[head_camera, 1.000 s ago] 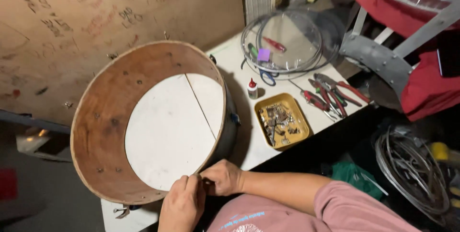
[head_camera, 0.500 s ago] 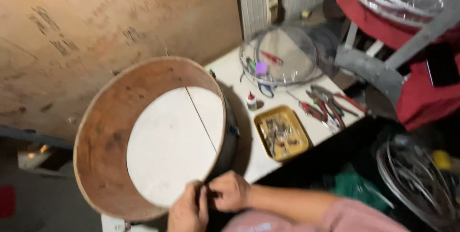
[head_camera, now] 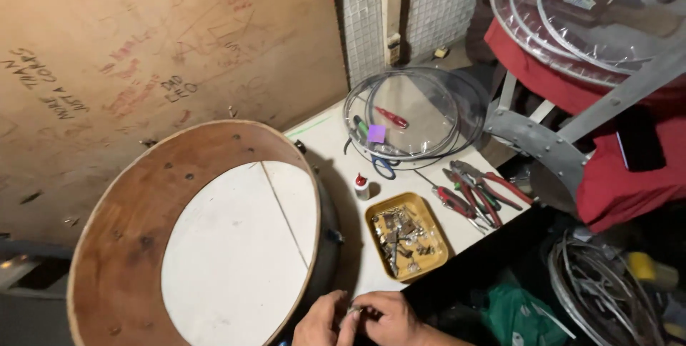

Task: The person attaches metal lugs to the rim of a wooden drum shell using their hands. They then use pliers to tighten the lugs onto the drum shell.

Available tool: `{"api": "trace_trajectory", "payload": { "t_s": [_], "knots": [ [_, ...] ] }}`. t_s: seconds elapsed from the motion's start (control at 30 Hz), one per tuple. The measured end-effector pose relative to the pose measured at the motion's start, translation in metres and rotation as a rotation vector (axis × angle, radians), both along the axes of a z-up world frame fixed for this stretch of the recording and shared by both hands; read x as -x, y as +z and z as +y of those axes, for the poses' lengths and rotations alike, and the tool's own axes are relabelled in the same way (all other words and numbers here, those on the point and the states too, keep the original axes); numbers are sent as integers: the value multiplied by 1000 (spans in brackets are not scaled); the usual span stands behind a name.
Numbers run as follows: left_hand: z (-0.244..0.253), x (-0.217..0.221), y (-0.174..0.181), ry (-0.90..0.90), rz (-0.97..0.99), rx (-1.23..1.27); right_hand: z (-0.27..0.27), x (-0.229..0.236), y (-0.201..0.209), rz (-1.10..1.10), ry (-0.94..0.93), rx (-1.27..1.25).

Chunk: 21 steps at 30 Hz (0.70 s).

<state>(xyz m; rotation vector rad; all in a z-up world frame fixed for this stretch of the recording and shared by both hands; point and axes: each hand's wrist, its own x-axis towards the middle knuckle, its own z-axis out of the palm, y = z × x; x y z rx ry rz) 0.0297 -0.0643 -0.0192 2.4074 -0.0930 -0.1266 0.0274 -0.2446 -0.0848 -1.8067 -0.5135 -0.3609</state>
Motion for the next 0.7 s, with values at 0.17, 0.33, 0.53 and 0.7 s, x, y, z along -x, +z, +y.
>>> {"api": "trace_trajectory", "payload": {
  "t_s": [0.17, 0.33, 0.53, 0.7],
  "knots": [
    [-25, -5, -23, -12, -63, 28, -48, -2, -86, 832, -413, -31],
    [-41, -19, -33, -91, -78, 55, -84, -31, -90, 858, -521, -225],
    [-54, -26, -48, -94, -177, 79, -96, -51, -65, 1085, -558, -411],
    [-56, -29, -52, -94, -129, 64, -114, -30, -51, 1205, -475, -212]
  ]
}}
